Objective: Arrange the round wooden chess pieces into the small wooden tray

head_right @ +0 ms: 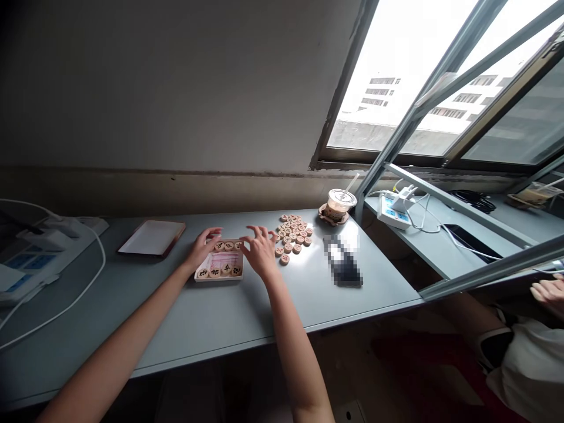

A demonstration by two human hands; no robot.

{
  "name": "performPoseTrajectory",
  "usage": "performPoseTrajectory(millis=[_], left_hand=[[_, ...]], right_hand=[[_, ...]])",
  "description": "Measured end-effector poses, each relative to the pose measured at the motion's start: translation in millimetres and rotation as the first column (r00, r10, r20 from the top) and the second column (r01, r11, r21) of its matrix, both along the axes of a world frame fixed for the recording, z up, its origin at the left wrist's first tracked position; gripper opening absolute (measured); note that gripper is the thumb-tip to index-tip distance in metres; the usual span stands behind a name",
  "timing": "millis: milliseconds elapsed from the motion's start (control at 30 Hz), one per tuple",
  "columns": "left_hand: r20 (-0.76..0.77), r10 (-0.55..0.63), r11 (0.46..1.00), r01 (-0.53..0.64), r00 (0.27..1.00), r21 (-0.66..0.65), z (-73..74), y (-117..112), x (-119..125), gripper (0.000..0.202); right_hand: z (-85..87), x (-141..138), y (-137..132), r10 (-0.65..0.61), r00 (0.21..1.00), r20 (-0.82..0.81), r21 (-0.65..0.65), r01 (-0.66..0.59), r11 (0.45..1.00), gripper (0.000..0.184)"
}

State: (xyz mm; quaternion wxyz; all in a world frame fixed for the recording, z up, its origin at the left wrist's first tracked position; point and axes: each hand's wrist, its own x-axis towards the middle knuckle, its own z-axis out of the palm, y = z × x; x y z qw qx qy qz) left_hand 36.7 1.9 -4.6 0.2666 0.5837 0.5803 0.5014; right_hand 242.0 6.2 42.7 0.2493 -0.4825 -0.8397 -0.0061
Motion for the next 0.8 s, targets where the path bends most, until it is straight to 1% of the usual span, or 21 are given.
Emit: performPoseTrajectory(millis=[33, 67, 100, 133, 167, 200, 233, 267, 300, 333, 400, 467, 533, 600, 633, 700, 800], left_hand=[[0.030, 0.018, 1.000, -0.018, 0.999, 0.008, -0.3, 1.1, -2.1, 0.033], [0.047, 0.036, 0.999, -0.037, 0.998, 0.012, -0.8, 2.5, -4.3, 0.033], [0.053, 0.055, 0.998, -0.056, 0.997, 0.014, -1.6, 4.2, -6.6, 0.032], [0.049, 0.071, 0.997, -0.072, 0.996, 0.017, -2.7, 6.1, -8.7, 0.032], [0.038, 0.084, 0.996, -0.085, 0.996, 0.022, -4.0, 8.2, -10.5, 0.032], [0.022, 0.095, 0.995, -0.096, 0.995, 0.027, -5.5, 10.3, -11.9, 0.031], [0.006, 0.103, 0.994, -0.103, 0.995, 0.031, -7.1, 12.4, -12.9, 0.031], [-0.007, 0.106, 0.994, -0.106, 0.994, 0.034, -8.5, 14.3, -13.4, 0.031], [-0.018, 0.107, 0.994, -0.106, 0.994, 0.038, -9.8, 15.8, -13.7, 0.032], [-0.028, 0.103, 0.994, -0.102, 0.994, 0.043, -10.6, 16.9, -13.7, 0.032], [-0.046, 0.101, 0.994, -0.098, 0.994, 0.050, -11.0, 17.7, -13.5, 0.032], [-0.060, 0.102, 0.994, -0.099, 0.993, 0.043, -9.6, 16.9, -13.3, 0.032], [-0.072, 0.100, 0.995, -0.098, 0.992, 0.025, -7.2, 15.5, -13.1, 0.032], [-0.079, 0.093, 0.996, -0.093, 0.992, 0.009, -4.6, 14.3, -12.7, 0.032], [-0.084, 0.091, 0.996, -0.091, 0.992, 0.002, -3.4, 13.8, -12.5, 0.032], [-0.091, 0.084, 0.996, -0.086, 0.992, -0.016, -1.5, 13.1, -11.6, 0.032], [-0.096, 0.087, 0.995, -0.092, 0.992, -0.045, 0.7, 11.8, -9.6, 0.031]], right_hand=[[2.8, 12.5, -1.9, -0.070, 0.997, -0.035, 0.021, 0.071, 0.997, 0.025], [4.6, 29.1, -5.3, -0.173, 0.982, -0.074, 0.042, 0.177, 0.983, 0.029], [5.1, 49.2, -10.5, -0.301, 0.946, -0.116, 0.056, 0.309, 0.949, 0.034], [4.0, 71.8, -17.3, -0.443, 0.884, -0.150, 0.055, 0.455, 0.889, 0.040], [1.4, 95.3, -25.7, -0.581, 0.797, -0.165, 0.038, 0.593, 0.804, 0.050], [-2.4, 118.3, -35.1, -0.702, 0.692, -0.169, 0.005, 0.713, 0.702, 0.062], [-7.1, 139.2, -44.7, -0.780, 0.610, -0.143, -0.039, 0.784, 0.620, 0.076], [-12.1, 156.8, -53.6, -0.824, 0.559, -0.095, -0.079, 0.821, 0.566, 0.088], [-17.0, 170.4, -61.2, -0.845, 0.533, -0.039, -0.120, 0.837, 0.534, 0.098], [-21.5, 179.9, -67.0, -0.851, 0.525, 0.012, -0.156, 0.841, 0.517, 0.104], [-28.2, 188.3, -72.5, -0.849, 0.523, 0.068, -0.199, 0.841, 0.503, 0.108], [-32.0, 187.7, -72.4, -0.865, 0.499, 0.046, -0.202, 0.853, 0.482, 0.103], [-33.5, 184.6, -71.9, -0.884, 0.468, -0.003, -0.192, 0.867, 0.460, 0.094], [-34.1, 182.7, -75.9, -0.887, 0.460, -0.027, -0.184, 0.870, 0.457, 0.087], [-34.4, 182.6, -80.4, -0.882, 0.471, -0.025, -0.177, 0.866, 0.467, 0.085], [-35.0, 184.5, -93.3, -0.859, 0.511, -0.006, -0.154, 0.849, 0.506, 0.083], [-35.6, 192.6, -116.3, -0.794, 0.606, 0.047, -0.112, 0.793, 0.599, 0.081]])
